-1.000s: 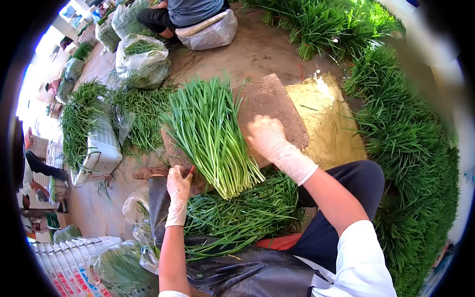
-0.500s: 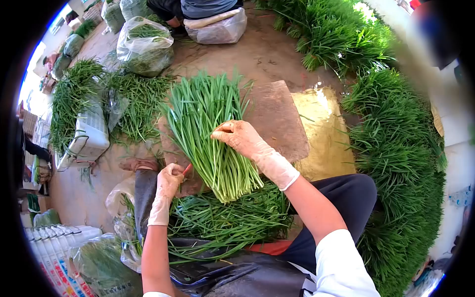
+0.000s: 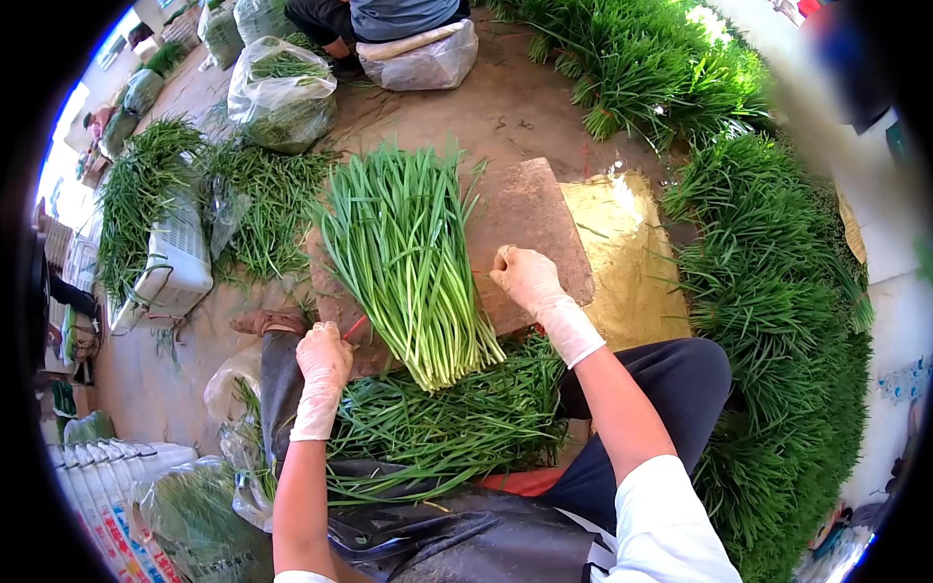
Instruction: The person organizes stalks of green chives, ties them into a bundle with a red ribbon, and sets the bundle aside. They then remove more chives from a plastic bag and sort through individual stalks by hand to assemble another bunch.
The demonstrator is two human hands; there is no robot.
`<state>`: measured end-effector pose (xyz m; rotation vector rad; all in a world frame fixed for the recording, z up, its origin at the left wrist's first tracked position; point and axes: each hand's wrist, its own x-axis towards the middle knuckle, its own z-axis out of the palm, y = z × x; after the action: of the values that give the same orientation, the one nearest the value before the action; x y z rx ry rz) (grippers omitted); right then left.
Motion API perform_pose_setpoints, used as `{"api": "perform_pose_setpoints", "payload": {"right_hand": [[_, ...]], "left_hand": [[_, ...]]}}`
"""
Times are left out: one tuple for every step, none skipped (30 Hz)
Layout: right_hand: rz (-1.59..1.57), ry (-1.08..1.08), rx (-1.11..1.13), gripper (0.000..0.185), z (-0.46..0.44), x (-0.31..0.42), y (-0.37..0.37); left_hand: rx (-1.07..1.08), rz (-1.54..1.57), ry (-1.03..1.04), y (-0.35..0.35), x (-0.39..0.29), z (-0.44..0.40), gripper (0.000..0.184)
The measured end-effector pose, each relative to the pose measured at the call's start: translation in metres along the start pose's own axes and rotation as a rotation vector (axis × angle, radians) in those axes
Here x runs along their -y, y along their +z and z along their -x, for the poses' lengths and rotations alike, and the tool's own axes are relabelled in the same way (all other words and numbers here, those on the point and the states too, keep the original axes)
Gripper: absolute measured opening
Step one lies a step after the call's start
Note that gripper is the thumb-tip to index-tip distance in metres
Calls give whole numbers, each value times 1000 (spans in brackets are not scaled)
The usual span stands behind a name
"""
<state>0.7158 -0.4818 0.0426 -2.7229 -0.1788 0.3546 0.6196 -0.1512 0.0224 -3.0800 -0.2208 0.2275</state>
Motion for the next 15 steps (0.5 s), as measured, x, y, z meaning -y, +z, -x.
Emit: {"api": "perform_pose_setpoints", "payload": {"right_hand": [[-226,7,40,26,0,0,-2],[-450,15,79,28,-1,-1,-3],[-449,15,79,28,-4,-2,-4],[-586,20,173,28,-7,-2,-6],[-724,26,267,28,-10,-3,-6],[-864,32,363,28,-13,-4,-5],[-869,35,367,28,-12,-5,-3],[-974,54,395,27,-12,-7,-1],[-1077,71,422,26,-12,-9,1],[-1079,69,426,26,-12,-10,4],[-1133,78,418,25,-10,-10,7],[-1187,88,408,23,-9,-11,9],[-1190,88,409,23,-6,-10,13],[-1214,70,365,24,-4,-7,16],[-1236,53,320,24,-1,-5,18]], "left_hand": [[-28,45,42,0,1,3,19],[-26,45,41,-2,-1,5,19],[-230,212,55,-4,-4,9,16],[-435,379,68,-6,-8,12,14],[-505,514,68,-7,-12,15,14],[-437,692,-14,-11,-19,25,18],[-162,970,-93,-6,-20,31,20],[128,1236,-177,-1,-21,35,23],[287,1322,-224,-15,-27,39,26],[447,1403,-272,-29,-36,44,28],[459,1416,-259,-29,-40,46,28],[470,1450,-240,-20,-41,46,26],[452,1467,-234,-17,-42,45,25],[435,1484,-227,-19,-44,45,24],[438,1481,-225,-22,-46,47,24]]}}
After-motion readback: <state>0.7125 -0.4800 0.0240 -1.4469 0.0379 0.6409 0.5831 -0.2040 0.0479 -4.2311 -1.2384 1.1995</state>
